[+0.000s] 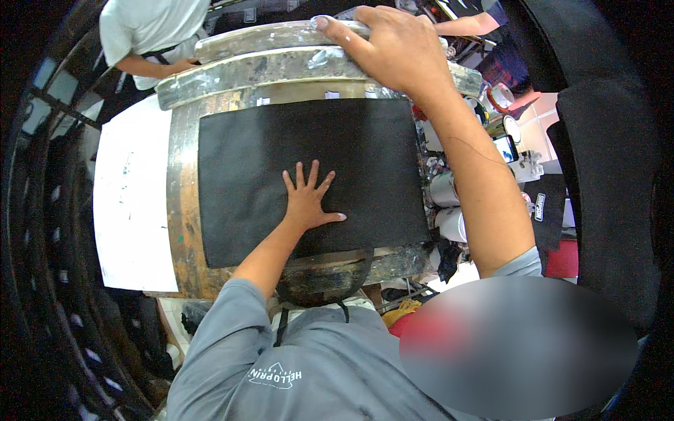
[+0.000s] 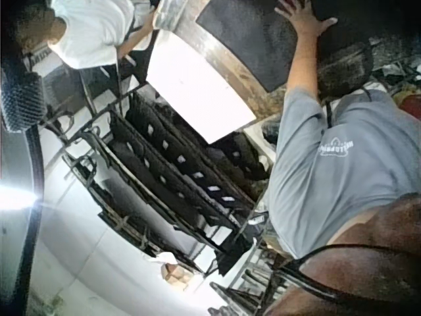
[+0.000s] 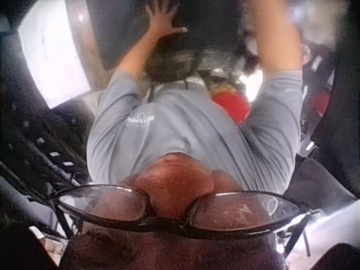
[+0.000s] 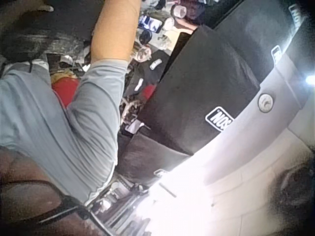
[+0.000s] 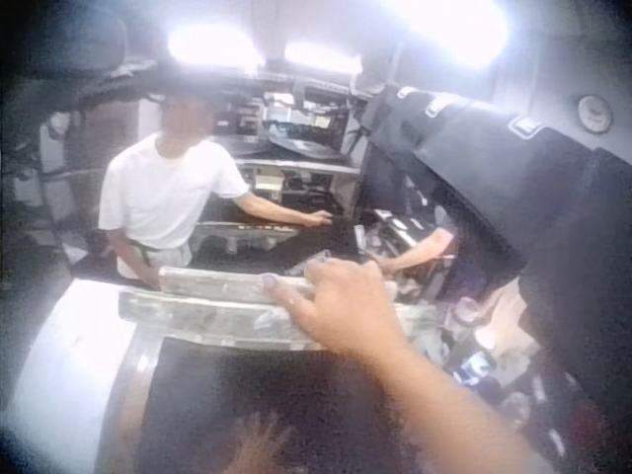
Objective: The person performs screen printing by applying white ink onto black bags using a squeegee and lifting the screen frame to reveal the printed logo, repeating this for several bags while an assistant provides new material.
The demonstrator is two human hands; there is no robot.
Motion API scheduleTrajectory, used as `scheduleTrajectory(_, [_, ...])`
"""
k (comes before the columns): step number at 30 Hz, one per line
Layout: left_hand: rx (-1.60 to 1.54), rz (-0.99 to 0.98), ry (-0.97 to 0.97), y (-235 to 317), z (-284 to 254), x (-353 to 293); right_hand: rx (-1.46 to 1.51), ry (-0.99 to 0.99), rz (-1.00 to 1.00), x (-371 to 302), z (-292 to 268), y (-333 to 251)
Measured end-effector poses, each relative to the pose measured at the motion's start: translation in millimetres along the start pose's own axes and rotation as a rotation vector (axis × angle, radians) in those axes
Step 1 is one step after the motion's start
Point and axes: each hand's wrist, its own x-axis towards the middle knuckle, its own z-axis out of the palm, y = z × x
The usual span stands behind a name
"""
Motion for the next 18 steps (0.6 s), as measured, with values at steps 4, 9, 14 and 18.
scheduleTrajectory(4, [-0.036, -0.011, 0.140, 0, -6, -7, 0.068, -0.306, 0.217, 5, -8, -9])
scheduleTrajectory(9, [-0.281, -0.308, 0.291, -45, -62, -65, -0.007, -0.027, 0.054, -5, 3, -9])
scheduleTrajectory(14, [-0.083, -0.146, 0.244, -66, -25, -106, -0.014, -0.031, 0.071, -16, -3, -7])
scheduleTrajectory(18, [-0.796, -0.498, 0.694, -68, -147, -127, -0.013, -0.093, 0.044, -32, 2, -19])
